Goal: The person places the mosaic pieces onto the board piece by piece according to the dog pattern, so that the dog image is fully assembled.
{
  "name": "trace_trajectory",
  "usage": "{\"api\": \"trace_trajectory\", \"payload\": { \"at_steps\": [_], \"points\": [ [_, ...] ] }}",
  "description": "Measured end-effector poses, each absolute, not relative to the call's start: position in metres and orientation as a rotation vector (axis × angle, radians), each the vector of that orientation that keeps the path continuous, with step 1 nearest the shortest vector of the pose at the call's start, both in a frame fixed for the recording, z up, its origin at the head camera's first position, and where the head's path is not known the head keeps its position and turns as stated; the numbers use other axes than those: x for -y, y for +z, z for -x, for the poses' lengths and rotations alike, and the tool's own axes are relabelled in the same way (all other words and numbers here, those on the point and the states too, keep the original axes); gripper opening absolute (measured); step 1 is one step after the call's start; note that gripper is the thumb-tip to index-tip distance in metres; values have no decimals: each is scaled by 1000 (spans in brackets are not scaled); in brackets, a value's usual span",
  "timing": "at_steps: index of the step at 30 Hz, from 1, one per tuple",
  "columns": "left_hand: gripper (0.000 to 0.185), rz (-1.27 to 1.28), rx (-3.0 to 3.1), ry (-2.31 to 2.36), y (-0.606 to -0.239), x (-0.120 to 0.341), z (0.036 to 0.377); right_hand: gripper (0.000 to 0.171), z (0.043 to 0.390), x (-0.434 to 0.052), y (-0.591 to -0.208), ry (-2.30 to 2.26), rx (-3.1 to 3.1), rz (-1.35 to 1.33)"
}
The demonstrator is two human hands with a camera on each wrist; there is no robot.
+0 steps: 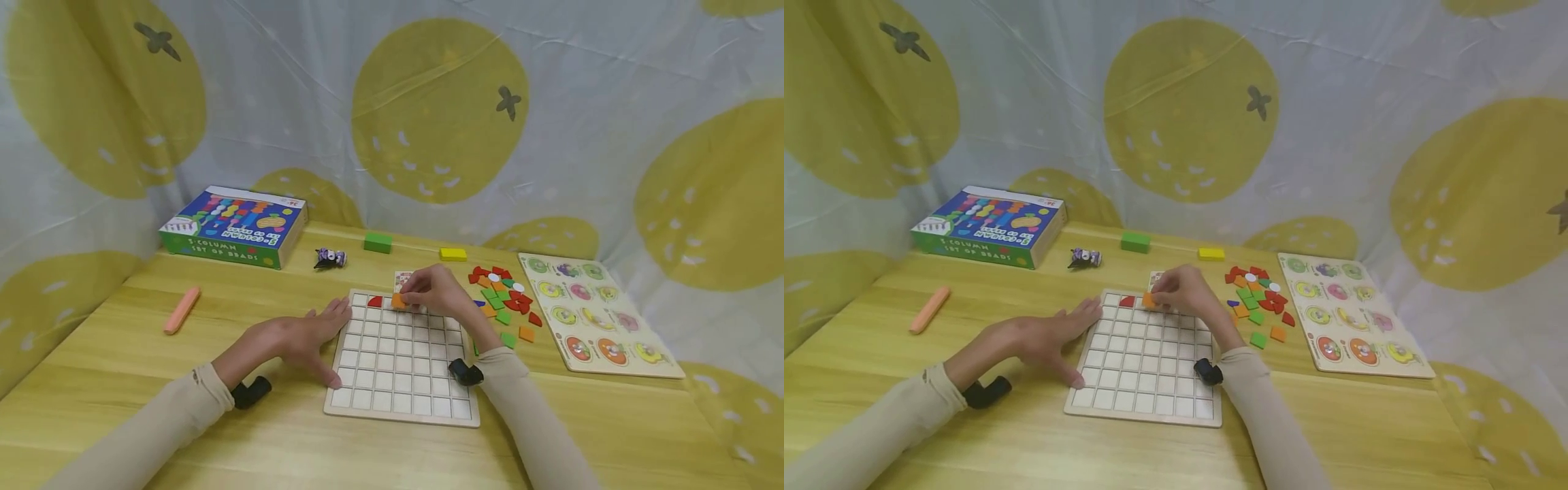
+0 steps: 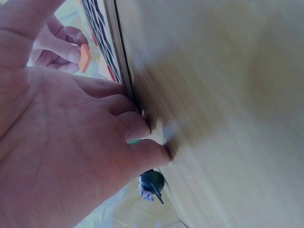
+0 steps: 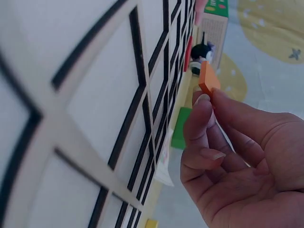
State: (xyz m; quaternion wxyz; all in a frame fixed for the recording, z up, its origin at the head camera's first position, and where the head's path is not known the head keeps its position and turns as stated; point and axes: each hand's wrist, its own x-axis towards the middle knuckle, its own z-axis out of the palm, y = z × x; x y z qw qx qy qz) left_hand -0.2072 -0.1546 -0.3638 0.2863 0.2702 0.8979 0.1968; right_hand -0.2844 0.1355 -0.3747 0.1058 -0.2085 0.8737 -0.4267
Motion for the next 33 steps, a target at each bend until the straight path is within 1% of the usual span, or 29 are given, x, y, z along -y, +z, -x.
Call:
{"api": "trace_trajectory", "payload": {
  "at_steps": [7, 19, 33],
  "points": [
    [128, -724, -2409, 524, -364, 157, 207, 5, 287, -123, -375, -1247, -2571, 556],
    [130, -718, -2412, 524, -364, 157, 206, 4, 288, -117, -380, -1267, -2579, 515],
    [129, -731, -2411, 519, -364, 155, 204, 11, 283, -115, -380, -1177, -2619, 549]
  ]
}}
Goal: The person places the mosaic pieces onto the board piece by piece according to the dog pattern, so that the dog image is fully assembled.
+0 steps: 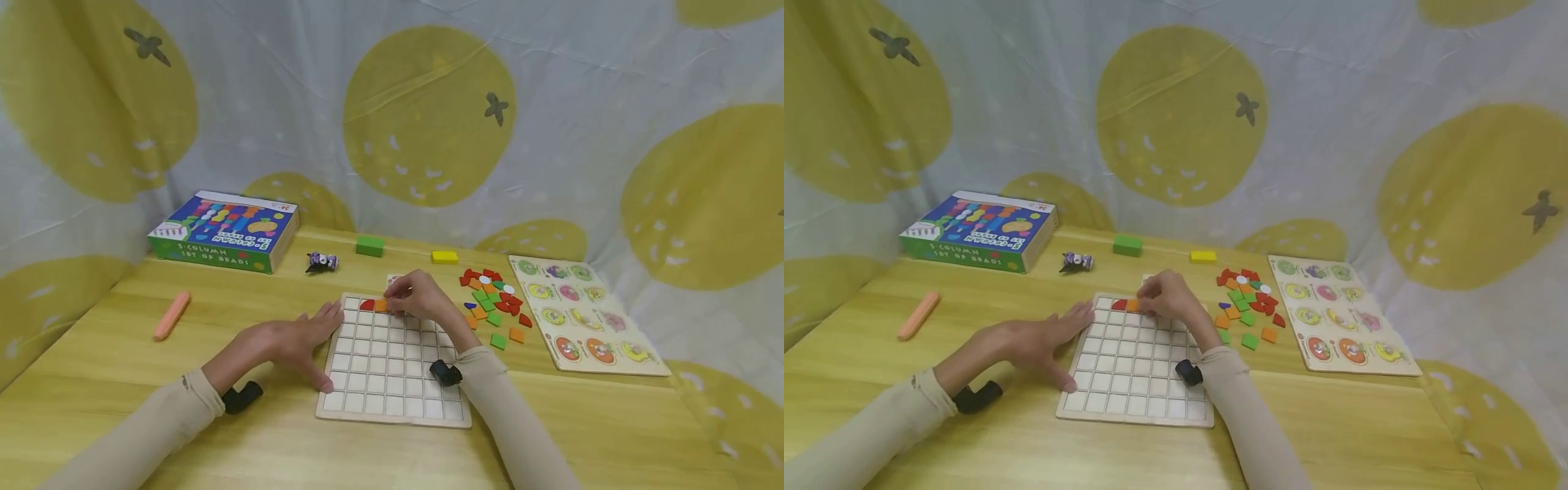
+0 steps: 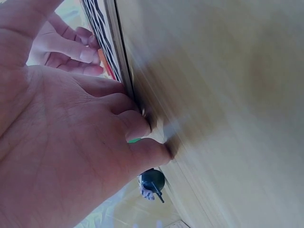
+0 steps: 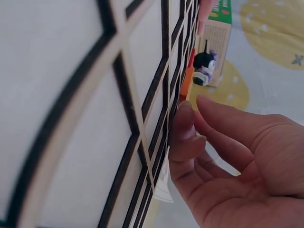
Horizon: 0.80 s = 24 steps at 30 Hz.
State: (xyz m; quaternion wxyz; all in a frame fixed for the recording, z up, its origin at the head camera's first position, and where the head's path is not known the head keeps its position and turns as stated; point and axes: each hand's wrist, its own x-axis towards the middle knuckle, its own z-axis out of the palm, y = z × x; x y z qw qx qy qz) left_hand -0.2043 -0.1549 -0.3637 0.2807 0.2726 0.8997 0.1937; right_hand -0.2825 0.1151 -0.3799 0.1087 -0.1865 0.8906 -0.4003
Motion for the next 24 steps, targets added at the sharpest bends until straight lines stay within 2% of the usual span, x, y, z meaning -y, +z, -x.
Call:
{"api": "trace_trajectory", "payload": {
  "at_steps": [11, 24],
  "points": [
    [129, -764, -2410, 532, -366, 155, 205, 25, 283, -120, -382, -1067, -2629, 630],
    [130, -734, -2414, 511, -364, 155, 207, 15, 284, -115, -381, -950, -2722, 717]
  ]
}}
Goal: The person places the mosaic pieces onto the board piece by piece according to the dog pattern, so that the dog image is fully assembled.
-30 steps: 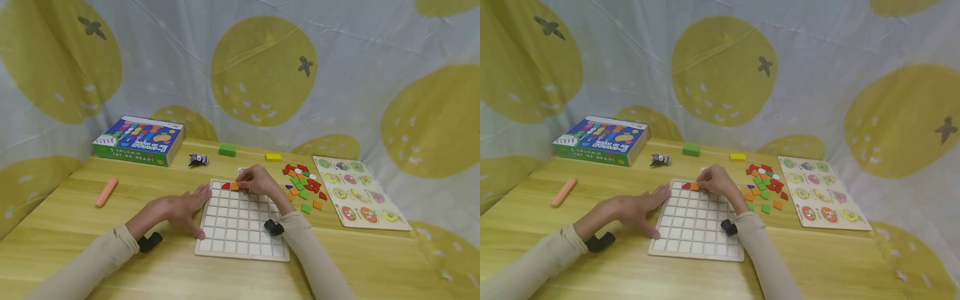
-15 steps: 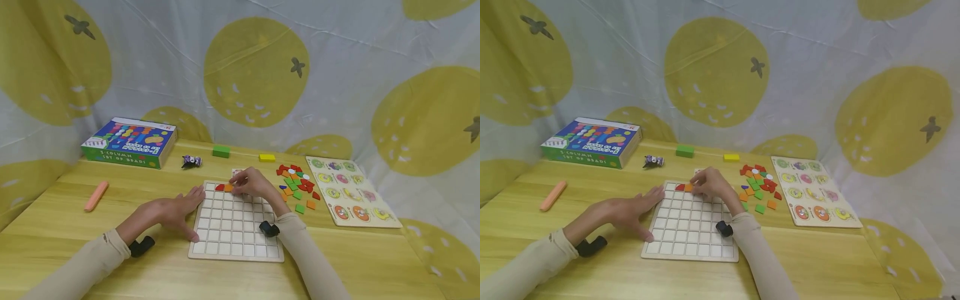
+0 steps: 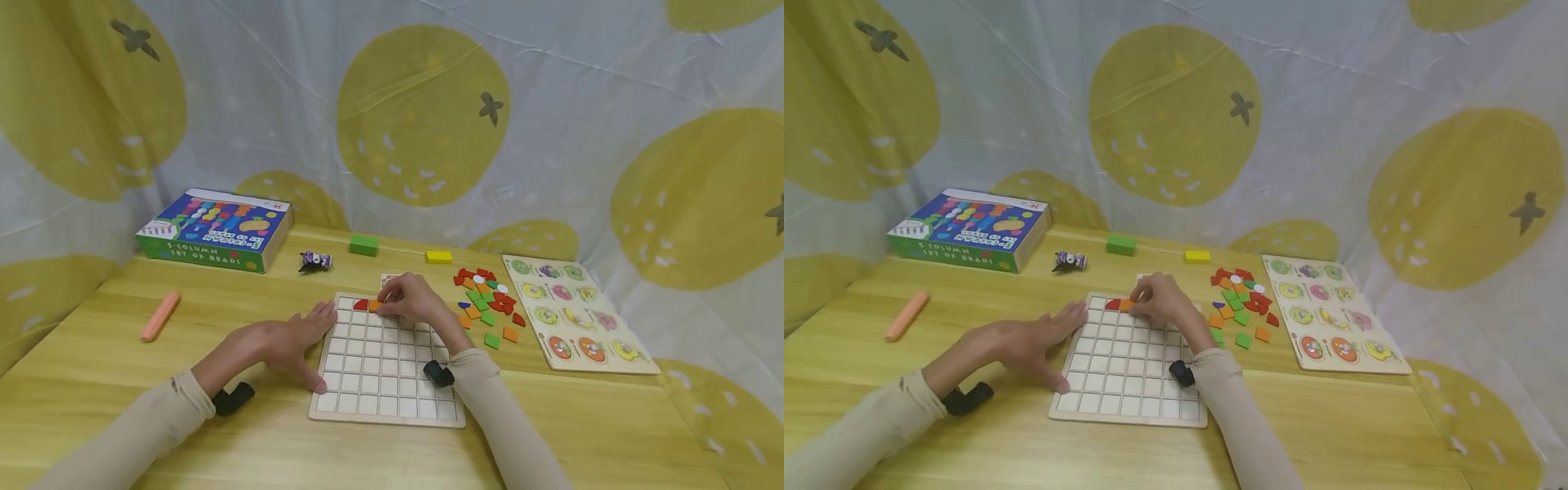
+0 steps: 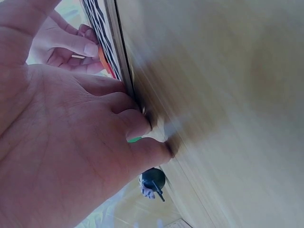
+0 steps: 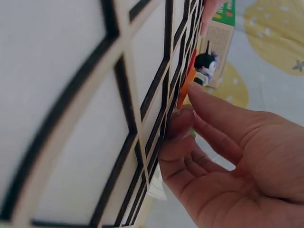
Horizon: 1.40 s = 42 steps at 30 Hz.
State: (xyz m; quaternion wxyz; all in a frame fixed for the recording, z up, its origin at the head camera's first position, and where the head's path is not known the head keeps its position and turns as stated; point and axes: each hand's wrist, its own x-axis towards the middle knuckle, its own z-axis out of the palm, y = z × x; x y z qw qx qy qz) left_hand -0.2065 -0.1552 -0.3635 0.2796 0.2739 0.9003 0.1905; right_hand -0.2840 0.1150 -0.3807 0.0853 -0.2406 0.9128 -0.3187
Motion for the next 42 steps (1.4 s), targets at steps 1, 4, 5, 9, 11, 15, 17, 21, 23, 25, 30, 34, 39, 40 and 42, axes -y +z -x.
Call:
{"api": "trace_trajectory", "payload": {
  "at_steps": [1, 4, 5, 9, 11, 15, 17, 21, 23, 25, 30, 34, 39, 40, 42],
  "points": [
    [130, -736, -2414, 511, -363, 155, 207, 15, 284, -115, -380, -945, -2717, 714],
    [130, -734, -2415, 517, -363, 156, 206, 13, 284, -115, -378, -936, -2700, 709],
    [130, -735, -2414, 518, -363, 156, 206, 13, 284, -115, -378, -935, -2697, 708],
    [130, -731, -2408, 528, -363, 155, 206, 12, 283, -115, -379, -932, -2701, 696],
    [130, -735, -2408, 525, -363, 154, 205, 13, 283, -115, -380, -916, -2716, 692],
    [130, -739, -2410, 521, -364, 154, 205, 13, 283, -114, -381, -885, -2735, 697],
    [129, -743, -2408, 524, -365, 154, 205, 14, 283, -115, -380, -892, -2724, 700],
    [129, -751, -2403, 528, -366, 154, 205, 16, 283, -121, -376, -954, -2647, 685],
    [128, -756, -2401, 529, -366, 154, 206, 18, 284, -126, -374, -1007, -2599, 681],
    [128, -759, -2399, 524, -365, 154, 206, 21, 285, -133, -372, -1080, -2555, 676],
    [128, -788, -2401, 526, -364, 153, 206, 28, 287, -163, -363, -1268, -2542, 642],
    [128, -782, -2392, 544, -366, 154, 204, 32, 288, -191, -355, -1298, -2588, 621],
    [129, -771, -2391, 566, -368, 157, 204, 31, 287, -222, -349, -1322, -2663, 567],
    [129, -774, -2392, 569, -368, 157, 204, 31, 287, -227, -349, -1322, -2690, 539],
    [129, -780, -2390, 570, -368, 156, 205, 31, 287, -237, -349, -1321, -2732, 484]
  ]
}}
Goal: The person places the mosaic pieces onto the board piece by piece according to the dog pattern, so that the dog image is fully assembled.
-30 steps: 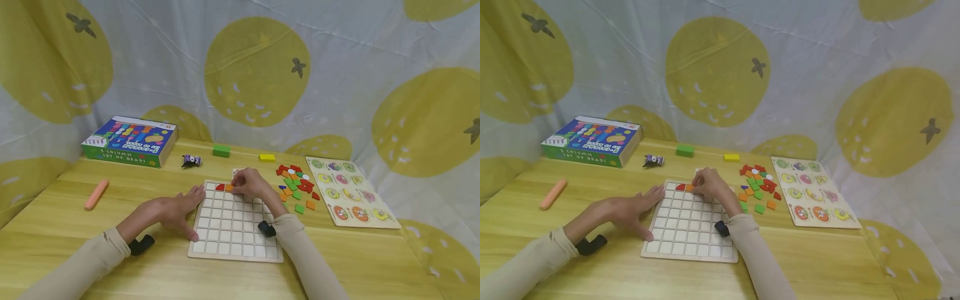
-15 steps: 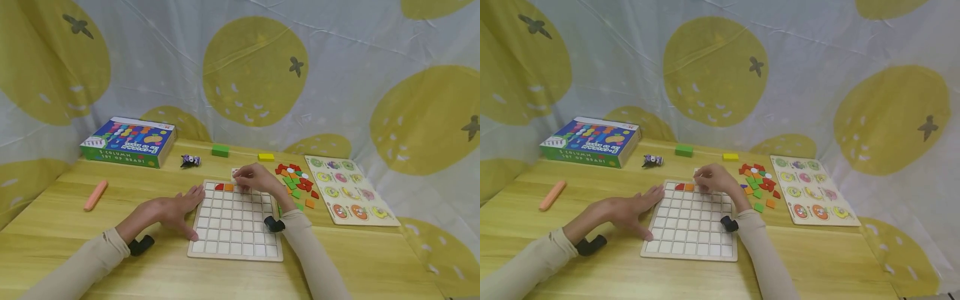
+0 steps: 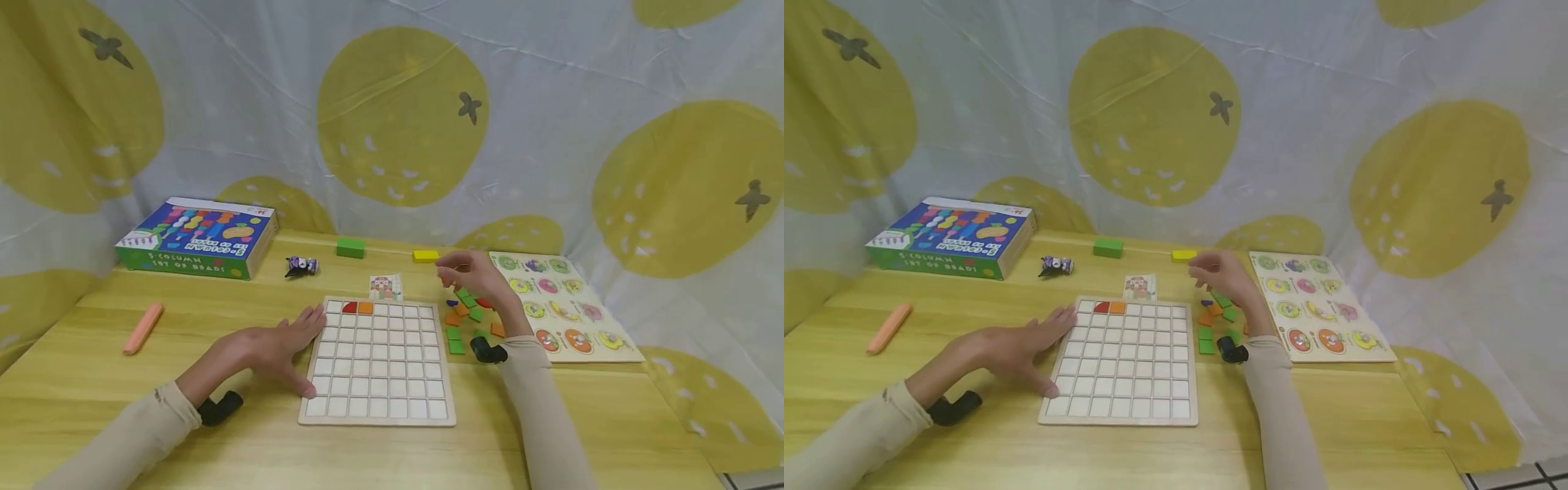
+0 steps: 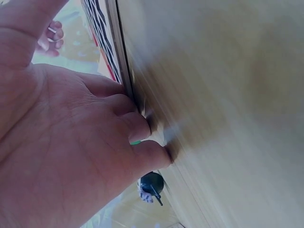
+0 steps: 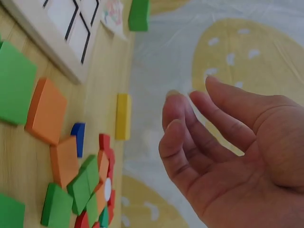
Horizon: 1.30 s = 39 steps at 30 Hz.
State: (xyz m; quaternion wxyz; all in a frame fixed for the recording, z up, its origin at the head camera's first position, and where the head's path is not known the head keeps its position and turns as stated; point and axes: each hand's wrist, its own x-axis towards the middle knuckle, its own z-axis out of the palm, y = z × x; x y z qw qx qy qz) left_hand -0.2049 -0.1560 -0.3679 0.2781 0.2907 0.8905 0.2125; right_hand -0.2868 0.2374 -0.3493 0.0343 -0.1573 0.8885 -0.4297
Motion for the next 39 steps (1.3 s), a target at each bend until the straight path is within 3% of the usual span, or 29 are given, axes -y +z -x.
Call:
{"api": "trace_trajectory", "payload": {
  "at_steps": [23, 39],
  "points": [
    [128, -773, -2400, 538, -361, 156, 203, 36, 315, -260, -375, -946, -2965, 371],
    [127, -811, -2401, 543, -363, 156, 203, 32, 321, -255, -389, -983, -2895, 506]
  ]
}}
